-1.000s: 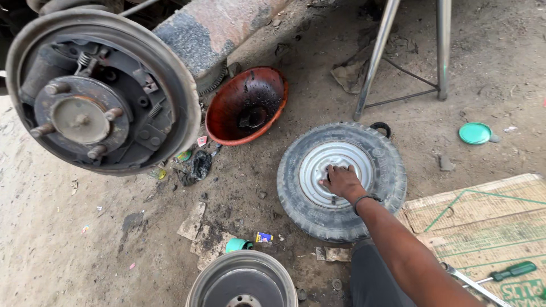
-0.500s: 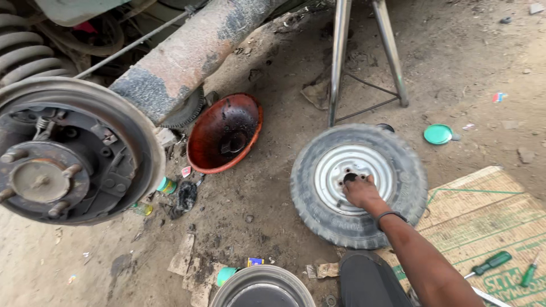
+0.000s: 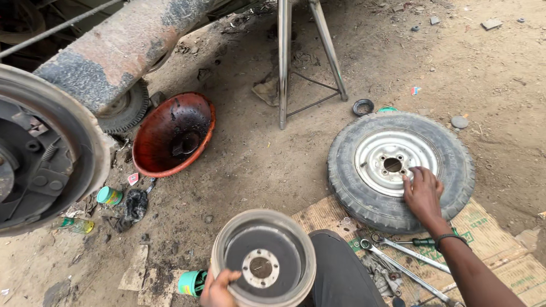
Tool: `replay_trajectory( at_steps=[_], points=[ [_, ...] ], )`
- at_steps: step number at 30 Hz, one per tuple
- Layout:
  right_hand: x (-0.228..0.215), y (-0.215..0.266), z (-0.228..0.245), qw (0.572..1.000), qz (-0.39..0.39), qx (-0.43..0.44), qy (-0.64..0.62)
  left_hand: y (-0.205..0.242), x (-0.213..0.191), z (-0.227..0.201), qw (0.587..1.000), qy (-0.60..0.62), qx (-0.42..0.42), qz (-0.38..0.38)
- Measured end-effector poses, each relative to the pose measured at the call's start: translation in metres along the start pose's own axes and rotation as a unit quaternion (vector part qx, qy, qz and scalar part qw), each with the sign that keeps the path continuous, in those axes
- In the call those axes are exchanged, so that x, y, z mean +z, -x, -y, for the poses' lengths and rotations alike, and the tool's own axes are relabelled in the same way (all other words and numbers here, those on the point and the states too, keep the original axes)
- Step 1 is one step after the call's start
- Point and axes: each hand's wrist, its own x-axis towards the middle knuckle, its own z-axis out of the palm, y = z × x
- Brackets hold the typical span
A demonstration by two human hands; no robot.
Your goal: The person removes a wheel from a vehicle, takes off the brake drum, and then cleans the internal brake shoe components by hand using a liquid from a bowl.
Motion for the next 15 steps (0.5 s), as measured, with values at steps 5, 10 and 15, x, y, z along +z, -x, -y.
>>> replay_trajectory(
  at_steps=[5,10,15],
  points=[
    [-0.022,0.018,0.027,0.988,-0.093,0.119,-0.015,-0.030,0.087,0.058,0.995,-0.002,-0.047,0.087],
    [-0.017,0.014,0.008,0.936,-0.219,0.252,-0.115,-0.074,0.225,0.182,0.968,-0.090,-0.050,0.227],
    [0.003,0.018,-0.028,0.868,-0.331,0.250,-0.273,-0.072,0.295,0.255,0.835,-0.438,0.142,0.301]
  ],
)
